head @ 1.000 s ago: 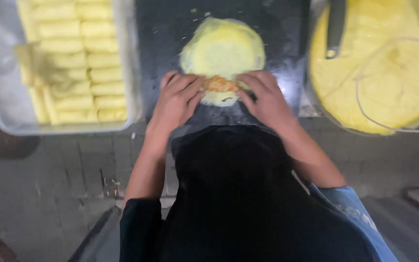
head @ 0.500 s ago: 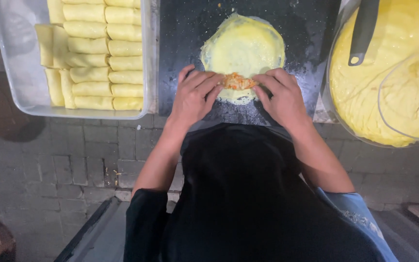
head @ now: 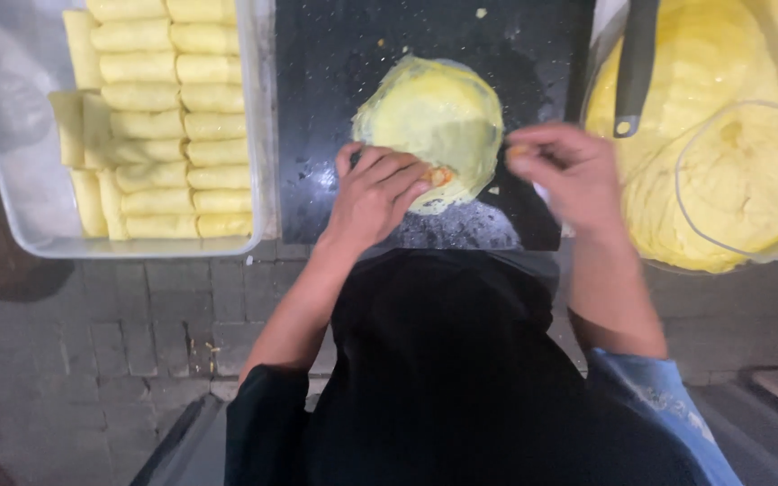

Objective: Preparing food rolls by peeling thin wrappers, adding filling with a spoon, and rolling them tightly before placing them in a container.

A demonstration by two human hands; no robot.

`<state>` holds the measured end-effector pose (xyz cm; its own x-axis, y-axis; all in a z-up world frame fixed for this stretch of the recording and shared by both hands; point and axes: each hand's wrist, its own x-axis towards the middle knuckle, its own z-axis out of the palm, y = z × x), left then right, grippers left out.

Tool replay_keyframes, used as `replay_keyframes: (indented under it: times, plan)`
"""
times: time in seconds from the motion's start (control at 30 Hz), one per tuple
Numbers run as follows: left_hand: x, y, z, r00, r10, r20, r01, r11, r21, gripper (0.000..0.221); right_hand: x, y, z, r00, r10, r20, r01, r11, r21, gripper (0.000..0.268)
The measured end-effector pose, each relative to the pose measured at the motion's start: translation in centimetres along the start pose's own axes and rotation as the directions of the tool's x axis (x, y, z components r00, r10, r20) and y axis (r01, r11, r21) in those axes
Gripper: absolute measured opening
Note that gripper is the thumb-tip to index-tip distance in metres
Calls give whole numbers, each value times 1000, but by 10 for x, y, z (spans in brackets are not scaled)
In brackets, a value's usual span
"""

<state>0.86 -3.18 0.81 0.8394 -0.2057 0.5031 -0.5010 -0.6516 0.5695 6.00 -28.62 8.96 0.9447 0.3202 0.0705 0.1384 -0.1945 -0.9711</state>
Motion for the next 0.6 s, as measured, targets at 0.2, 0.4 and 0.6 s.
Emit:
replay_keyframes:
  times: [0.2, 0.4, 0.6]
  plan:
    - [-2, 1, -30, 998, 22, 61, -31, 988, 153, 20, 41, 28, -143, 878, -471, -79, 473, 881, 1, 32]
    - [-27, 13, -35, 997, -30, 75, 10, 969, 248, 33, 44, 25, -152, 877, -479, -26, 449, 839, -308, 22]
    - [-39, 29, -33, 989, -68, 131, 30, 961, 275, 24, 53, 29, -146, 901, -430, 63, 378, 704, -601, 10]
